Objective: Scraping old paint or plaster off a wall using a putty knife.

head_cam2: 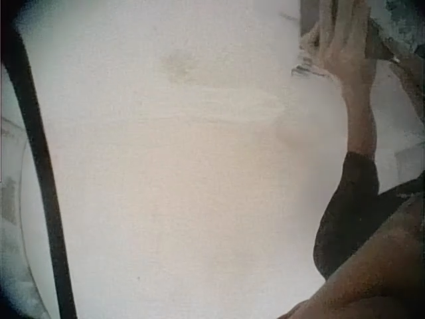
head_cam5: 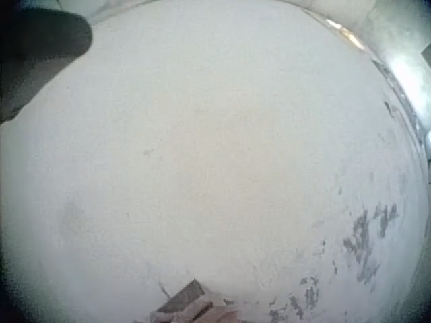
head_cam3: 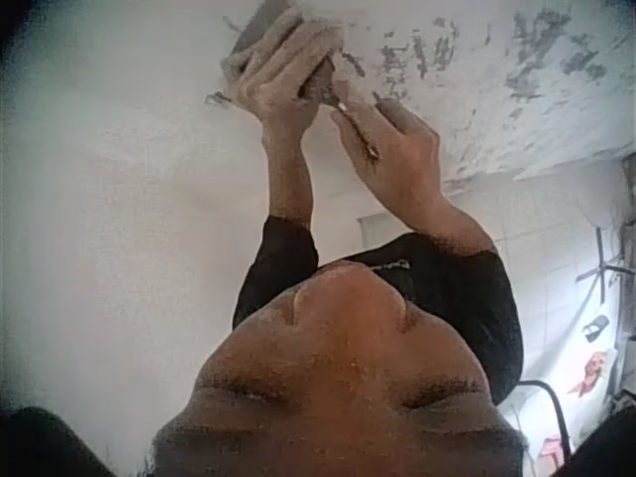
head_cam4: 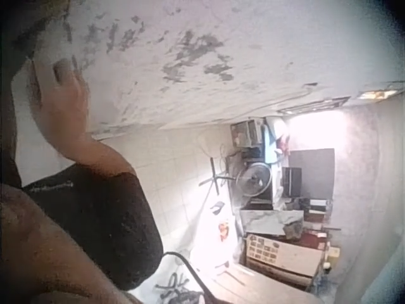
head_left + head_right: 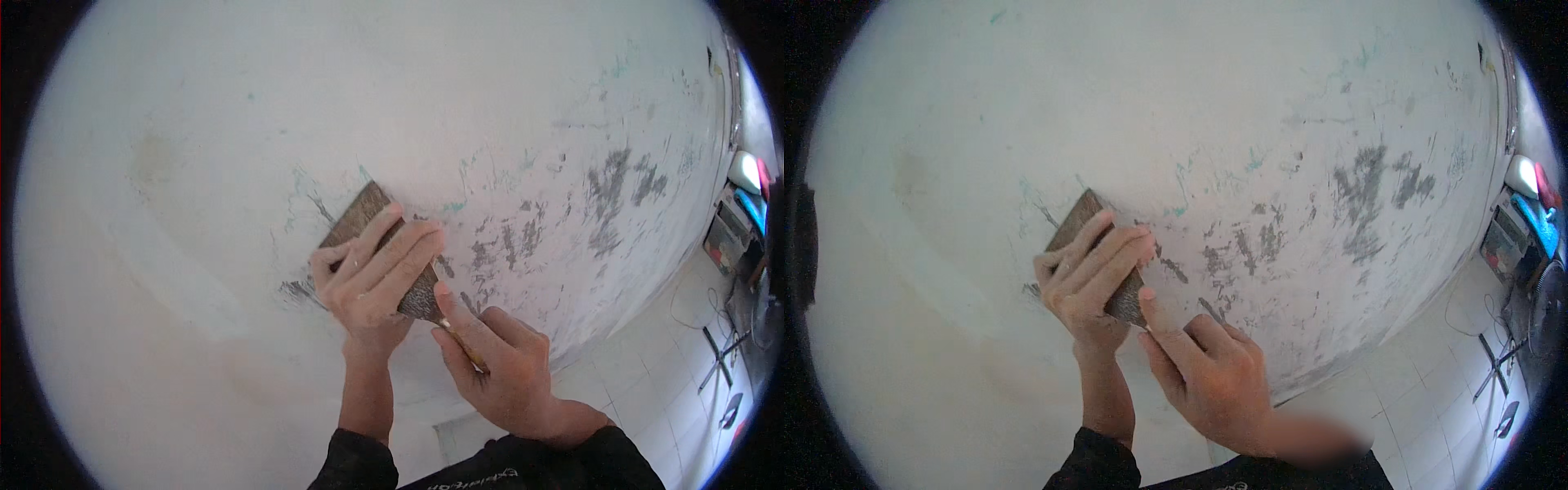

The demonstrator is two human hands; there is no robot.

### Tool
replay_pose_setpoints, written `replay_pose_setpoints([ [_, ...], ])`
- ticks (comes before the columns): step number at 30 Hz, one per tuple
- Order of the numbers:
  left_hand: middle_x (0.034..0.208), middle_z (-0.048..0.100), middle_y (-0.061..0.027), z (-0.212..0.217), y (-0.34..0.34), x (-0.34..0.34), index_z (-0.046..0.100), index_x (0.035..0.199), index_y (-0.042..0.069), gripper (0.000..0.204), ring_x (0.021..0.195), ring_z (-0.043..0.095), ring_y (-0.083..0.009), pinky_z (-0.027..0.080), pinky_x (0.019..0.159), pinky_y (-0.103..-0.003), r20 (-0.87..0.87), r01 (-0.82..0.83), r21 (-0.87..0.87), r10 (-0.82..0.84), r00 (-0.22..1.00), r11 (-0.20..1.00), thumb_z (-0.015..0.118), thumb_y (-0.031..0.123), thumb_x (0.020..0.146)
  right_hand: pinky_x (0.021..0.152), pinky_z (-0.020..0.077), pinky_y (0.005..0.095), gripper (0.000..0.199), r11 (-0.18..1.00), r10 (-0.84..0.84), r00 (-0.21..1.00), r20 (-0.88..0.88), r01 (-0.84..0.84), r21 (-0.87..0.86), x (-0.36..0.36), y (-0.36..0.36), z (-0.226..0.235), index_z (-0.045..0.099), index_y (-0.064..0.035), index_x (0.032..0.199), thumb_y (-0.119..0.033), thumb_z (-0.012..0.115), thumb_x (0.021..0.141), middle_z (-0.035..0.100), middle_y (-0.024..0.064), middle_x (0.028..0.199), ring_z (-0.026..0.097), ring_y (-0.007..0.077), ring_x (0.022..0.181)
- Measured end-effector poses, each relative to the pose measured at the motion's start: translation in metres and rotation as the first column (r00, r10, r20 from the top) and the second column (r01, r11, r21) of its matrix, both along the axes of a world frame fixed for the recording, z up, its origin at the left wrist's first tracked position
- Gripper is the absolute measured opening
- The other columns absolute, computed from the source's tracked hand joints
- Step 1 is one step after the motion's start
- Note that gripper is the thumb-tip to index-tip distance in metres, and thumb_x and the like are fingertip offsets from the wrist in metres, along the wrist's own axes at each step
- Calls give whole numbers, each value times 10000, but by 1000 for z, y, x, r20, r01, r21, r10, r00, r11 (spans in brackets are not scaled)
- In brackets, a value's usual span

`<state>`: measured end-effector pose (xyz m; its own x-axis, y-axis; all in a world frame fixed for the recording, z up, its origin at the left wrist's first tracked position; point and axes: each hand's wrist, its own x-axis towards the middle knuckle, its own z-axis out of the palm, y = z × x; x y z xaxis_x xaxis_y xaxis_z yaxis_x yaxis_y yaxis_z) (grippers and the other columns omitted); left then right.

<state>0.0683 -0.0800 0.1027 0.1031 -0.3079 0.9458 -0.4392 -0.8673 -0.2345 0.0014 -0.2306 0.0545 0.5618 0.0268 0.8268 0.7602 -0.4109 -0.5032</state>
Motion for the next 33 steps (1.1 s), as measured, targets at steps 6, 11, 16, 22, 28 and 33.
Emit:
replay_pose_setpoints([
  [6, 947, 766, 127, 4, -4, 0, 782, 882, 302, 121, 1035, 683, -80, 329, 833, -287, 2, 3, 8, -3, 1000, 1000, 675, 361, 882, 445, 379, 295, 523, 999, 26, 1000, 1, -26, 21, 1, 0, 4, 618, -55, 1340, -53, 760, 836, 509, 83, 611, 455, 169, 473],
  [11, 951, 767, 123, 7, -2, 2, 778, 885, 308, 135, 1027, 686, -79, 332, 837, -283, 63, 42, -10, -41, 997, 999, 658, 369, 894, 447, 383, 288, 527, 1000, -19, 997, 69, 19, -1, 1, 1, 3, 612, -55, 1348, -62, 758, 841, 510, 84, 616, 460, 167, 474],
  [16, 944, 768, 118, 5, 0, 2, 779, 886, 304, 134, 1029, 689, -91, 329, 832, -283, 5, 8, 30, -8, 1000, 1000, 660, 367, 892, 473, 436, 314, 526, 999, -32, 999, -6, 32, -32, 0, 3, -1, 581, -76, 1378, -140, 729, 878, 465, 29, 664, 490, 164, 513],
  [22, 941, 766, 127, 10, -7, -1, 779, 890, 314, 141, 1043, 684, -92, 335, 831, -289, 53, 18, 53, -21, 998, 998, 649, 367, 908, 470, 444, 314, 524, 1000, -17, 998, 56, 16, 17, 4, 0, 2, 581, -73, 1378, -133, 728, 879, 458, 25, 651, 482, 167, 506],
  [28, 951, 767, 114, 11, -4, 2, 785, 907, 299, 160, 1035, 683, -87, 338, 843, -289, 40, 23, 47, -25, 999, 999, 652, 389, 904, 469, 442, 318, 522, 998, 45, 997, 70, -48, 42, 5, 1, 3, 569, -71, 1391, -145, 714, 895, 461, 30, 644, 475, 163, 497],
  [33, 952, 768, 109, 11, -3, 4, 786, 910, 291, 161, 1036, 680, -82, 338, 844, -290, 40, 0, -22, 0, 999, 1000, 660, 391, 896, 469, 442, 314, 520, 1000, 29, 999, 42, -29, 4, 9, 3, 4, 568, -69, 1391, -144, 712, 897, 468, 31, 646, 466, 158, 484],
])
